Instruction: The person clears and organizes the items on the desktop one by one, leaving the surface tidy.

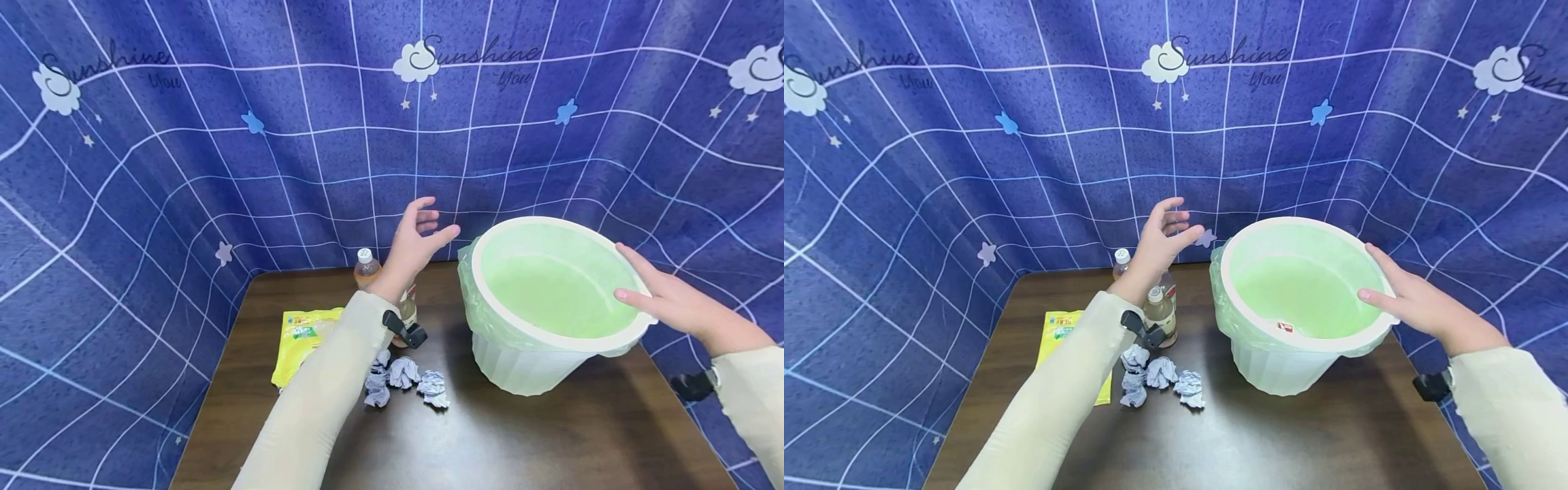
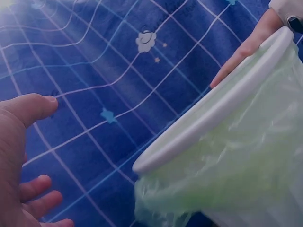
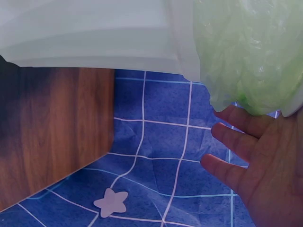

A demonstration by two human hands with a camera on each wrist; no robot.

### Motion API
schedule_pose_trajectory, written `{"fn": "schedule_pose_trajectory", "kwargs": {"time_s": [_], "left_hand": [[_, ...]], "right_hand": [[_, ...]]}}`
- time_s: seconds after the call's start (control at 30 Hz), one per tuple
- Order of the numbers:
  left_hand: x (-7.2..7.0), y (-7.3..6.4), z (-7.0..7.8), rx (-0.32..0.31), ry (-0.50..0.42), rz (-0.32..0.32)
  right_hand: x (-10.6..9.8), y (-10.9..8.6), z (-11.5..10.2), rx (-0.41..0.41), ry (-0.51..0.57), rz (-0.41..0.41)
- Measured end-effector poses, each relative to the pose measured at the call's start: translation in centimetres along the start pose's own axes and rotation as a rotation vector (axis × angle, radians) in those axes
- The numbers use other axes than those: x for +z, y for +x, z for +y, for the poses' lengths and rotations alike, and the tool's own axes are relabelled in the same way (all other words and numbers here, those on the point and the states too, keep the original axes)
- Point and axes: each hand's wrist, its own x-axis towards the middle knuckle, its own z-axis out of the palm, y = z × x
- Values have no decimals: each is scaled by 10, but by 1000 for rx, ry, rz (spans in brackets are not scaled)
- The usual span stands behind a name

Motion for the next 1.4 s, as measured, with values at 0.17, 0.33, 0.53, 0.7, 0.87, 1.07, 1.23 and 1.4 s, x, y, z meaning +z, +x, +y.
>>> {"fn": "schedule_pose_trajectory", "kwargs": {"time_s": [0.17, 0.33, 0.53, 0.7, 0.87, 1.07, 1.23, 1.4], "left_hand": [[-18, -6, -15, 13, -12, 52], [-31, -16, -34, -20, -59, 107], [-39, -27, -66, -63, -106, 131], [-42, -33, -100, -42, -135, 140], [-43, -42, -129, -32, -169, 163], [-44, -55, -152, -50, -178, 182], [-42, -66, -169, -107, -163, 207], [-38, -77, -187, -123, -129, 227]], "right_hand": [[1, 0, 1, 13, -5, -6], [2, 0, 2, 24, -2, -12], [1, 0, 2, 32, 6, -12], [1, 1, 1, 18, 6, -3], [1, 1, 0, 24, -4, -6], [2, 1, 0, 20, 4, -1], [2, 1, -1, 37, 2, -18], [2, 0, 0, 38, 3, -18]]}}
